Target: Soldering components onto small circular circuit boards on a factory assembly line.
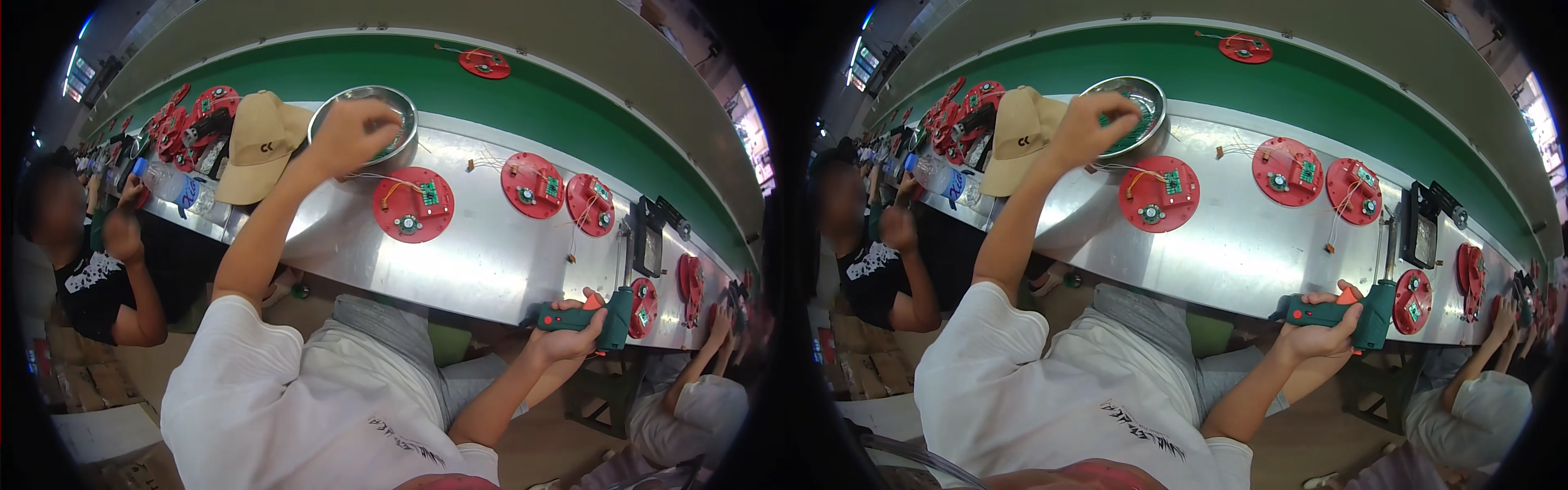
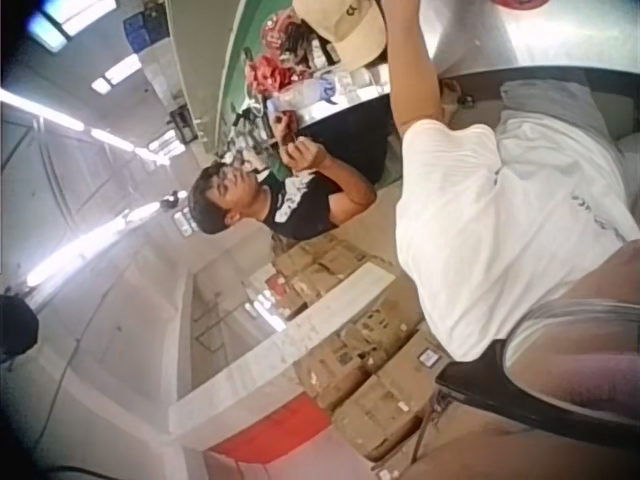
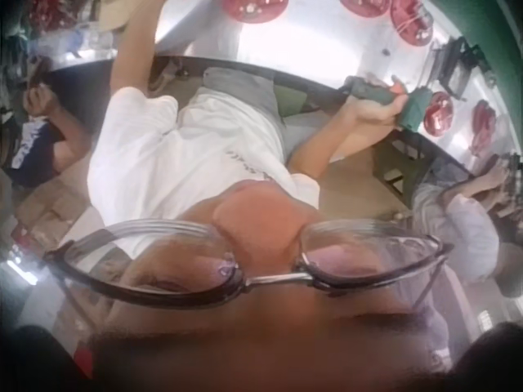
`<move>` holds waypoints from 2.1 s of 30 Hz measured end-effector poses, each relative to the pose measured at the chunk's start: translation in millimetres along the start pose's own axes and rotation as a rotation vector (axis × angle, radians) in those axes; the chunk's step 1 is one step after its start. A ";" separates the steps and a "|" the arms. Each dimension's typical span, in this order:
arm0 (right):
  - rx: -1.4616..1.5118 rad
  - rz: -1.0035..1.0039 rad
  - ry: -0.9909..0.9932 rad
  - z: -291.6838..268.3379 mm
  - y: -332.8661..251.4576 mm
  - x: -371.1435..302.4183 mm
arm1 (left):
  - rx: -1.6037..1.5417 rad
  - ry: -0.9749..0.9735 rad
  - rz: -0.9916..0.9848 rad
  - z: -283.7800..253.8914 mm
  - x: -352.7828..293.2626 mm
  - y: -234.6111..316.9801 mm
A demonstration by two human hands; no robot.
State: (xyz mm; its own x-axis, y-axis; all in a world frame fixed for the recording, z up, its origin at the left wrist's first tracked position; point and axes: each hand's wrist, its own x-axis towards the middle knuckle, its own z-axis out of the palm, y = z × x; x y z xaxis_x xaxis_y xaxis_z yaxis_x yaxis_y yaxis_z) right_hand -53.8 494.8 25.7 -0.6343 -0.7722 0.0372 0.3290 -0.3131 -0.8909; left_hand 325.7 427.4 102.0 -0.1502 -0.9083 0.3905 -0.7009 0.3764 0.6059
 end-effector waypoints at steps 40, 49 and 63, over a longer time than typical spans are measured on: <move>-0.046 -0.079 -0.161 -3.3 0.3 -8.0 | -0.375 0.168 -0.327 8.0 14.3 -54.3; -0.061 -0.155 -0.366 -9.1 2.2 -11.5 | -0.144 0.140 0.056 4.2 -7.2 12.1; -0.398 -0.003 -1.000 34.5 0.1 -38.5 | 0.227 0.288 0.250 85.5 -72.9 12.2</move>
State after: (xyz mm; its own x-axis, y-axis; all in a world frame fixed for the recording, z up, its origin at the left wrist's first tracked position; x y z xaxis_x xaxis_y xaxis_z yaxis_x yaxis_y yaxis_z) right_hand -5.2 505.5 39.8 0.2842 -0.9303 0.2317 -0.0372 -0.2522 -0.9669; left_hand 268.5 482.6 21.7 -0.1569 -0.6945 0.7021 -0.8078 0.4993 0.3134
